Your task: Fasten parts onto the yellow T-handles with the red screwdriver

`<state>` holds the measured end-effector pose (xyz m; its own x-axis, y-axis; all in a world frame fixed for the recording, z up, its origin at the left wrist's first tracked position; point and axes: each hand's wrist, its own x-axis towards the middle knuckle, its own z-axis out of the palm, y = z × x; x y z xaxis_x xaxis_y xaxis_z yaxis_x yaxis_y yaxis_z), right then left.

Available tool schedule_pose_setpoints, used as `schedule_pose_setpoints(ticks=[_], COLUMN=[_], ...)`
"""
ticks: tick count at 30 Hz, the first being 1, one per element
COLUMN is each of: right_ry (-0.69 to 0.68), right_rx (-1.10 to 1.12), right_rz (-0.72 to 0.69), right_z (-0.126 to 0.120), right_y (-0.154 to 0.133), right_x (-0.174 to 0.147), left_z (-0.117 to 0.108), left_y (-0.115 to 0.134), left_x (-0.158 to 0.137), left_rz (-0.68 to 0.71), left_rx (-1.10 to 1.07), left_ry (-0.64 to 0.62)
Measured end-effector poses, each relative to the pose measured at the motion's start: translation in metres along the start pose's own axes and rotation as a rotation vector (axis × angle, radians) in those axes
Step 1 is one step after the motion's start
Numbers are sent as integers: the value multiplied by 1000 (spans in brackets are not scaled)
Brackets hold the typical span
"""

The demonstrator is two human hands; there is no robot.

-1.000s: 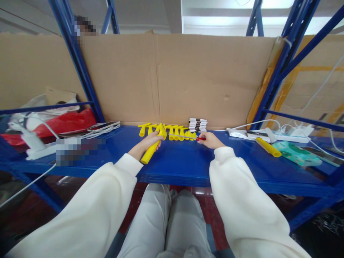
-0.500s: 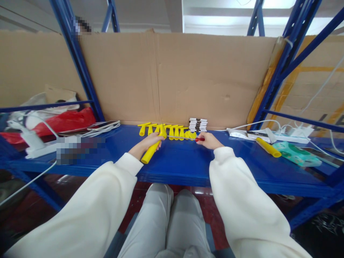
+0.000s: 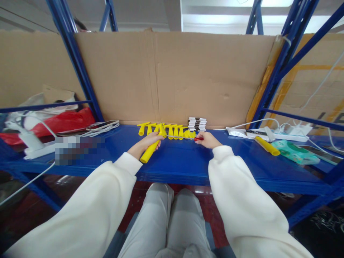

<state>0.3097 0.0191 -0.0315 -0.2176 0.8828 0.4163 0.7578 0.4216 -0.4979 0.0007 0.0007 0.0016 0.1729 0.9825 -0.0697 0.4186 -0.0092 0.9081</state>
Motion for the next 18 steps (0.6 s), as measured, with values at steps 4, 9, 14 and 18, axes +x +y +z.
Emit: schedule_pose_setpoints(ticks=[4, 9, 14, 18], right_ry=[4, 6, -3, 3], right_rx=[-10, -8, -9, -16], right_rz=[-7, -15, -6, -17], right_z=[0, 0, -1, -2], right_y=[0, 0, -3, -3], right_x=[0, 0, -1, -1], left_z=[0, 0, 0, 0], left_y=[0, -1, -2, -2], left_x=[0, 2, 4, 5], left_rz=[1, 3, 0, -4], left_rx=[6, 3, -2, -14], left_ry=[-9, 7, 11, 6])
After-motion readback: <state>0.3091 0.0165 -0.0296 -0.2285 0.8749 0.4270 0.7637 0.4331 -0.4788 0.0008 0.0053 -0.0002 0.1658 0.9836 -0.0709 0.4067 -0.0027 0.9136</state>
